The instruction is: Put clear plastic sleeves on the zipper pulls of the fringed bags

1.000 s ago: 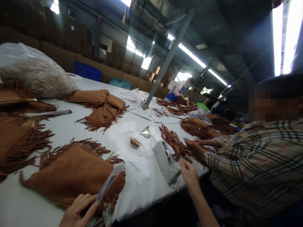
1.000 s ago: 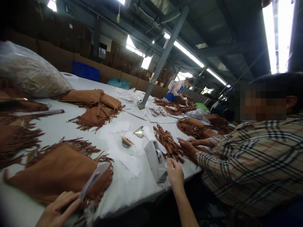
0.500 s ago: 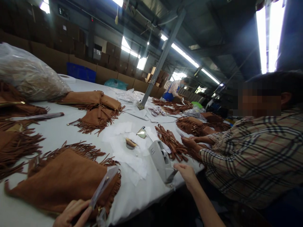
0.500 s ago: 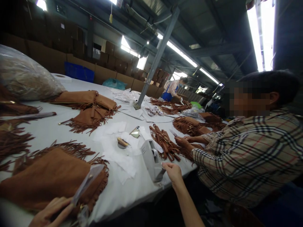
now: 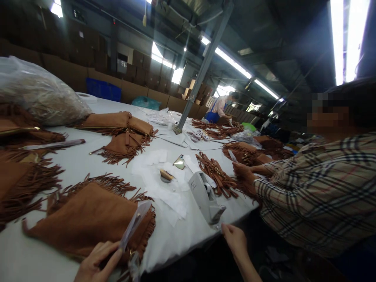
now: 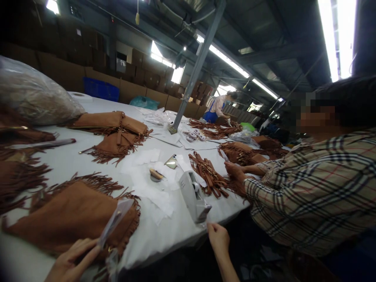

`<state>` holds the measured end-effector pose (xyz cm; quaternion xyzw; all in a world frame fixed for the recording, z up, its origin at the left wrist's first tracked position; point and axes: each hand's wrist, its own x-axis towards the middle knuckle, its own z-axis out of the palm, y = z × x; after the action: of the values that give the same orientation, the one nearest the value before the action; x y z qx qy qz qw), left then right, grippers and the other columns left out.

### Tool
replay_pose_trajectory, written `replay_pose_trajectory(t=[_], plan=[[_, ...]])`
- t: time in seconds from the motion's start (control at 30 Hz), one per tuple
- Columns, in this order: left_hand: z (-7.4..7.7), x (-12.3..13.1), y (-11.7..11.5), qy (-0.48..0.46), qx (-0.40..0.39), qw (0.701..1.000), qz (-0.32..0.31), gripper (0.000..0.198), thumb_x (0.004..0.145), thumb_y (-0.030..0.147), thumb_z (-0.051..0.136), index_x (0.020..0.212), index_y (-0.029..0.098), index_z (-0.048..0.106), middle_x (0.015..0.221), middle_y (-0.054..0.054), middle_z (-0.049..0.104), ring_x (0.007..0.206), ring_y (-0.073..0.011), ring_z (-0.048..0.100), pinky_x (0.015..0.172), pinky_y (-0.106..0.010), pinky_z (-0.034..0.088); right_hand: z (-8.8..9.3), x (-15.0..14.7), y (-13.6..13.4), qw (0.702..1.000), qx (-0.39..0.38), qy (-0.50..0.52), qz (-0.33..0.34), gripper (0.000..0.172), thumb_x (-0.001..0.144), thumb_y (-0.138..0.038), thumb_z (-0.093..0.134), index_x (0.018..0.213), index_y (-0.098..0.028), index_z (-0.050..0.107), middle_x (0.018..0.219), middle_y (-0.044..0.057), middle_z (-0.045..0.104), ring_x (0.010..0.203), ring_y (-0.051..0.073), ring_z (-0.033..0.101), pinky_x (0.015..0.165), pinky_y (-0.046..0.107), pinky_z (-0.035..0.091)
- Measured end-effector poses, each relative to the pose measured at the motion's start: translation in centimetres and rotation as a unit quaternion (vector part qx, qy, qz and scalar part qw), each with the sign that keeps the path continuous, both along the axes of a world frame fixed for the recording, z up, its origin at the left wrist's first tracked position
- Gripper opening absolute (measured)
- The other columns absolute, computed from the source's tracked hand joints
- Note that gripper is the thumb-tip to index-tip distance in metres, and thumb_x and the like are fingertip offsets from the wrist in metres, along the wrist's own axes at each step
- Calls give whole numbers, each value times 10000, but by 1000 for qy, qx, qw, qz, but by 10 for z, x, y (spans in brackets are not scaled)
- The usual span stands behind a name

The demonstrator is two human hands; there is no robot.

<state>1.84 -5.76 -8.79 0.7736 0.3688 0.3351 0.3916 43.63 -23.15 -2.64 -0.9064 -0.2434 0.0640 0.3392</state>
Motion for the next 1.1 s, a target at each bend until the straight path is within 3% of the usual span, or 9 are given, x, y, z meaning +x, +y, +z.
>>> replay_pose_trajectory(t=[0.13,0.23,0.3,0.37,0.47,0.6,0.73,0.87,1.1], plan=[[22,8,-6,2,-34,999,27,260,857,406,517,897,252,723,778,-32,688,775,-169,619,712,-234,512,-9,-29,-6,1000,-7,23,14,420,590,-580,539,639,-207,727,643,97,715,645,312,647,573,357,477],[37,14,-5,13,-46,998,46,254,864,369,505,853,243,725,753,-36,669,773,-182,580,729,-277,469,0,-87,21,986,22,80,142,364,606,-546,613,717,-219,728,783,86,730,778,304,650,709,344,493],[41,17,-4,15,-56,997,57,243,861,345,509,830,237,725,728,-35,656,760,-185,559,721,-287,441,18,-138,47,951,35,124,282,303,687,-508,617,741,-225,712,770,62,712,758,259,637,704,308,482],[43,17,-4,11,-60,996,63,238,859,322,511,805,228,722,709,-35,646,748,-185,540,710,-291,418,37,-187,72,896,34,155,414,275,781,-465,569,716,-224,686,708,37,680,689,211,612,649,278,461],[44,16,-5,3,-55,996,70,244,856,304,514,744,215,712,686,-30,635,734,-181,520,707,-293,392,51,-240,105,847,43,159,505,269,832,-404,540,700,-215,679,711,24,673,668,182,594,656,265,438],[45,16,-7,-11,-57,996,73,232,859,301,525,750,219,712,680,-21,629,738,-182,510,698,-290,377,38,-262,133,851,33,149,503,275,810,-370,551,648,-194,688,652,31,676,613,183,580,585,264,409],[47,15,-7,-16,-61,995,72,223,867,291,519,784,220,714,698,-23,628,751,-181,506,698,-288,370,24,-259,143,878,15,111,466,279,756,-342,576,550,-181,672,555,24,650,543,173,553,515,251,368],[47,15,-6,-13,-59,996,71,227,869,280,515,764,216,705,690,-21,617,748,-180,501,694,-286,364,23,-256,146,891,-24,99,443,330,733,-375,589,492,-162,660,501,23,620,511,159,539,468,233,332],[44,15,-7,-24,-58,996,70,222,871,274,512,767,217,700,698,-25,618,756,-186,501,698,-291,365,19,-252,151,900,-42,157,404,246,688,-374,638,666,-138,707,500,15,614,471,136,515,437,216,330]])
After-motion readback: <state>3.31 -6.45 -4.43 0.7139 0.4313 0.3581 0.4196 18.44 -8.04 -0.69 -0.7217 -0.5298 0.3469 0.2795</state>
